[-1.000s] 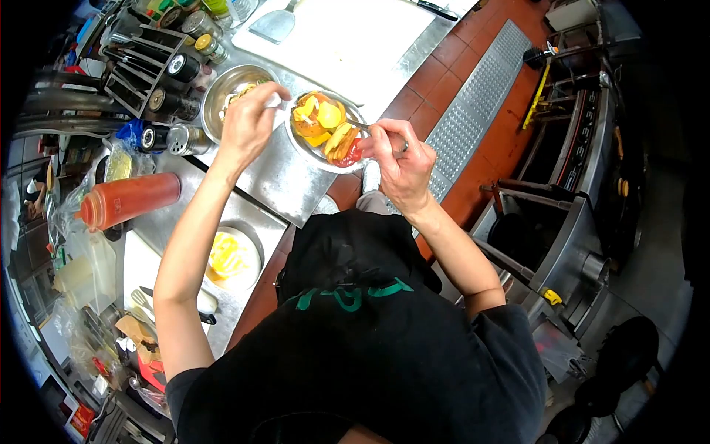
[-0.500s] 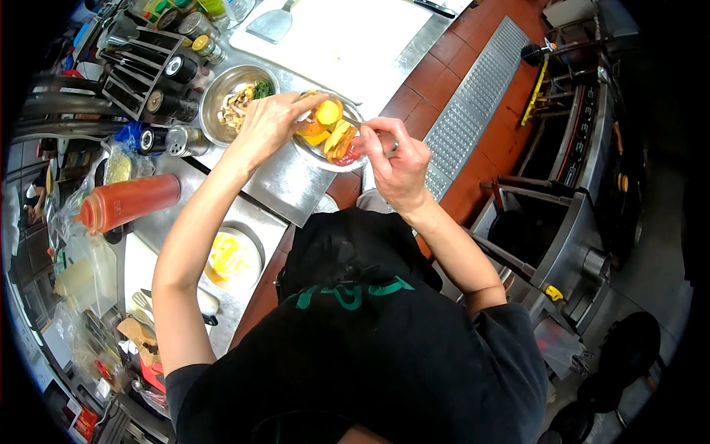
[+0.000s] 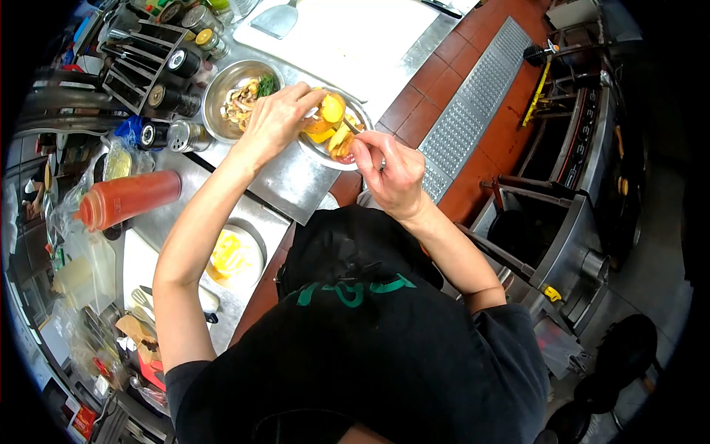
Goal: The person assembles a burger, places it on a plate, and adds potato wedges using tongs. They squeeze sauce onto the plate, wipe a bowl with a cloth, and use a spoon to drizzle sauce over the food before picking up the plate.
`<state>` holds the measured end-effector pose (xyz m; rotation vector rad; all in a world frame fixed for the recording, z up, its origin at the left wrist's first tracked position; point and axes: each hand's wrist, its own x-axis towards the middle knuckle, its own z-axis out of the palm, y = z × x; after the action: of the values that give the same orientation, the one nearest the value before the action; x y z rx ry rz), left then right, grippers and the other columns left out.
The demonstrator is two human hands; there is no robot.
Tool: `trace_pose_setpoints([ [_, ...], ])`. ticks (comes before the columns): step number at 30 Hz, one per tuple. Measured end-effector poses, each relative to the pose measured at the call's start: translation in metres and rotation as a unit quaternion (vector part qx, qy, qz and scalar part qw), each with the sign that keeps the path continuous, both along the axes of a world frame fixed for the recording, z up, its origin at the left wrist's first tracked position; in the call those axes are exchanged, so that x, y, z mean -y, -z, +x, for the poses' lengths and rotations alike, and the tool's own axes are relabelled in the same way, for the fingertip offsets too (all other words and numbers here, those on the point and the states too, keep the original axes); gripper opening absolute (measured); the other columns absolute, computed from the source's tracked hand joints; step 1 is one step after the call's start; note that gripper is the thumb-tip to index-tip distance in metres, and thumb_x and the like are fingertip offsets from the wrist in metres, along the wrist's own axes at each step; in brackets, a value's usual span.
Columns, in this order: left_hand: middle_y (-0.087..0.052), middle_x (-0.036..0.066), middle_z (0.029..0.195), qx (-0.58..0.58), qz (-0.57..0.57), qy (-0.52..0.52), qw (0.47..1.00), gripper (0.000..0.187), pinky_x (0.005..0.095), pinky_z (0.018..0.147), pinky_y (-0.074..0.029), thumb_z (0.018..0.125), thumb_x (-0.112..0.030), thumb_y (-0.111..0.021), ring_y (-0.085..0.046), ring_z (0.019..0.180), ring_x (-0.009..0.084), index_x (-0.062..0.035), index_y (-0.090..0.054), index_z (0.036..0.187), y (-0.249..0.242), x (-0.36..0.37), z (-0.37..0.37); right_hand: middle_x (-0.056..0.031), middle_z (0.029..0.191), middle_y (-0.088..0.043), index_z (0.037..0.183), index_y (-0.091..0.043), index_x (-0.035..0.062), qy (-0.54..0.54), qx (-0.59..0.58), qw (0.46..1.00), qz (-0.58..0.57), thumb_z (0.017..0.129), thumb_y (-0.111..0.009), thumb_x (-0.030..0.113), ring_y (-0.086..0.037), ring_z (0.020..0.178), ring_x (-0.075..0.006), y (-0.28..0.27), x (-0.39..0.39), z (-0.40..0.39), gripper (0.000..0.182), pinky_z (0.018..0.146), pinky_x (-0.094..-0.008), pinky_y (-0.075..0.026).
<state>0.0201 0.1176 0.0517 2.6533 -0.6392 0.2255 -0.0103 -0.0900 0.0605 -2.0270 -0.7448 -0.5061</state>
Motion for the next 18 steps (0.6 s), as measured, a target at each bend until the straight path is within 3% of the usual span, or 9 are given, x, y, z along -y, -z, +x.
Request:
trace_pose_setpoints([
  [8,-0.056,0.006,0.086,-0.016,-0.008,-0.002,1.000,0.043,0.0355,0.065,-0.050,0.068,-0.011,-0.070,-0.061,0.082,0.0247,-0.0148,-0.059,0.110,-0.0046,0.0019,0.0001,-0.0058,0.060,-0.059,0.086,-0.060,0.0001,0.009,-0.002,1.000,0.006,0.079,-0.066,0.001,-0.055,0.046,-0.0111,-0.0026,-0.0005,-0.0033,0.009,0.043,-0.0229,-0.042],
  [18,-0.057,0.005,0.085,0.001,-0.001,0.011,1.000,0.041,0.0347,0.066,-0.050,0.069,-0.012,-0.069,-0.062,0.082,0.0236,-0.0152,-0.060,0.109,-0.0007,0.0015,0.0036,-0.0053,0.060,-0.059,0.085,-0.060,0.0000,0.006,-0.010,1.000,0.001,0.078,-0.066,-0.001,-0.054,0.046,-0.0101,-0.0021,-0.0018,-0.0056,0.009,0.043,-0.0225,-0.041],
])
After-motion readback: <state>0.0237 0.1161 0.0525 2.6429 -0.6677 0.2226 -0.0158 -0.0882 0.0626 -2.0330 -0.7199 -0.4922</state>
